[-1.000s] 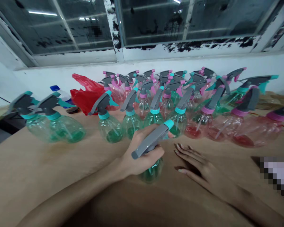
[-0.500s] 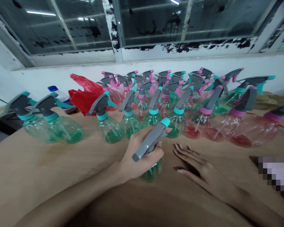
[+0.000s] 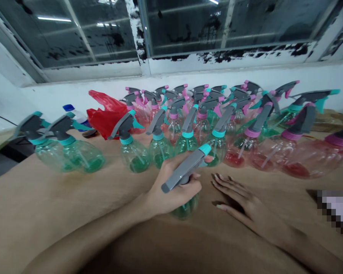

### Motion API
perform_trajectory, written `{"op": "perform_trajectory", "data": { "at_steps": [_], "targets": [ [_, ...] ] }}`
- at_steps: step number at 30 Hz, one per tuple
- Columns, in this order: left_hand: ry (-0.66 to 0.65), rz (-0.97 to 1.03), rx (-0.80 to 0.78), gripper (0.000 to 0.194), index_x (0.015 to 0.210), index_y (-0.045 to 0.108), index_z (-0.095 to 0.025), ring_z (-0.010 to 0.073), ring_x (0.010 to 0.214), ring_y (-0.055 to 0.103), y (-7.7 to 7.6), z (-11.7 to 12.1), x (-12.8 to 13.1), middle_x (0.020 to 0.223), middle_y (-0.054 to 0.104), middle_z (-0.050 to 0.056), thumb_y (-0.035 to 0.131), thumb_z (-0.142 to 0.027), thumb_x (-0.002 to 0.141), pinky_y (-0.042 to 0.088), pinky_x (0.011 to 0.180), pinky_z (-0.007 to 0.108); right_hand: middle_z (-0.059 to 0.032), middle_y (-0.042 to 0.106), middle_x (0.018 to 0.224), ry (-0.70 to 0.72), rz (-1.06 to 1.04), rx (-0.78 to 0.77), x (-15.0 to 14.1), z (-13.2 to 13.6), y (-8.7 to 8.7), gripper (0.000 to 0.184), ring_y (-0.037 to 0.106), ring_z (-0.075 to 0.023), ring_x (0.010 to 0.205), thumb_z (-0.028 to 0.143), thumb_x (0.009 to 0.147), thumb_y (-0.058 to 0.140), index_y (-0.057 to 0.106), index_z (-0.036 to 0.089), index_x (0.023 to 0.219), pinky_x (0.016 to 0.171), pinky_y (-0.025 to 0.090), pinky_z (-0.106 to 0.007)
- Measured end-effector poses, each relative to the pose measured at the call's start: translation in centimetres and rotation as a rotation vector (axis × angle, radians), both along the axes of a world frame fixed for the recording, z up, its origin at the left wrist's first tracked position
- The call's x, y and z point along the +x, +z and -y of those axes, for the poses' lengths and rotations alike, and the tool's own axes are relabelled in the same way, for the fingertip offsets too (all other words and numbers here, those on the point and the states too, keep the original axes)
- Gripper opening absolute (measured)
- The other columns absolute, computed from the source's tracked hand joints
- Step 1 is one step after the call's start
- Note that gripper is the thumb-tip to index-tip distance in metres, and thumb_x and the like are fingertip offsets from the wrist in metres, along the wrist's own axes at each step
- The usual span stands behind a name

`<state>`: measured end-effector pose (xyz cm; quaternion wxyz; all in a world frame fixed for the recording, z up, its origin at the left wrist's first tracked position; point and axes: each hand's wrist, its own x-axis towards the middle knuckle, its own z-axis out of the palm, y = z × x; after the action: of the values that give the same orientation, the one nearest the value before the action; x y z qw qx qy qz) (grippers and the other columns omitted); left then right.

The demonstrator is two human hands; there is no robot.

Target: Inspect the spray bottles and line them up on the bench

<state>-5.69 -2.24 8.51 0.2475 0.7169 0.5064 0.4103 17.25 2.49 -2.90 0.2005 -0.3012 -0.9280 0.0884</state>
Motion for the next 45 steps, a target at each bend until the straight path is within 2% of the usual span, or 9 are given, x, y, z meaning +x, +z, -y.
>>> {"op": "perform_trajectory", "data": {
  "at_steps": [5,13,17,24,28,45],
  "targets": [
    [-0.028,0.026,-0.020,0.051,0.114,0.056,-0.022,0.0107,0.061,0.058,0.1,0.1,-0.1,0.080,0.063,-0.001,0.046,-0.005,0.067,0.049,0.056,0.021,-0.0055,0.044,0.138,0.006,-0.010,-0.004,0.0,0.0,0.1,0.054,0.037,-0.0229,0.128,0.039,0.088,0.048,0.034,0.023,0.137,0.103,0.035,-0.048],
    [-0.051,0.104,0.051,0.052,0.111,0.056,-0.025,0.0109,0.068,0.063,-0.6,-0.1,0.0,0.093,0.065,-0.001,0.045,-0.002,0.066,0.050,0.058,0.020,-0.0045,0.045,0.137,0.005,-0.039,-0.007,0.0,0.0,0.0,0.055,0.039,-0.0240,0.126,0.038,0.087,0.050,0.033,0.025,0.137,0.103,0.036,-0.049],
    [-0.043,0.086,0.073,0.052,0.108,0.057,-0.024,0.0125,0.074,0.063,-0.3,0.0,0.0,0.094,0.065,0.000,0.044,0.000,0.064,0.051,0.066,0.023,-0.0030,0.045,0.138,0.004,-0.055,-0.010,0.1,0.0,0.0,0.056,0.040,-0.0241,0.126,0.038,0.086,0.051,0.032,0.028,0.138,0.104,0.035,-0.049],
    [-0.083,-0.004,0.025,0.039,0.098,0.060,-0.021,0.0111,0.057,0.055,1.0,0.1,-0.3,0.073,0.058,-0.002,0.044,-0.007,0.065,0.045,0.054,0.022,-0.0033,0.044,0.138,-0.008,-0.043,-0.019,0.0,0.0,0.0,0.056,0.038,-0.0233,0.127,0.039,0.087,0.050,0.031,0.027,0.138,0.104,0.034,-0.049],
    [-0.068,-0.036,0.015,0.035,0.091,0.062,-0.022,0.0104,0.050,0.046,1.3,0.1,-0.3,0.064,0.051,-0.005,0.044,-0.009,0.065,0.042,0.054,0.024,-0.0038,0.044,0.139,-0.002,-0.037,-0.028,0.1,0.0,-0.1,0.056,0.038,-0.0240,0.127,0.039,0.086,0.050,0.032,0.027,0.138,0.104,0.034,-0.049],
    [-0.080,-0.021,0.078,0.016,0.070,0.054,-0.019,0.0142,0.067,0.055,1.7,0.1,-0.4,0.070,0.057,-0.001,0.044,-0.009,0.063,0.044,0.064,0.026,-0.0040,0.043,0.139,0.021,-0.028,-0.024,0.1,0.0,0.1,0.058,0.038,-0.0234,0.127,0.037,0.087,0.050,0.028,0.027,0.140,0.104,0.034,-0.050]
  ]
}}
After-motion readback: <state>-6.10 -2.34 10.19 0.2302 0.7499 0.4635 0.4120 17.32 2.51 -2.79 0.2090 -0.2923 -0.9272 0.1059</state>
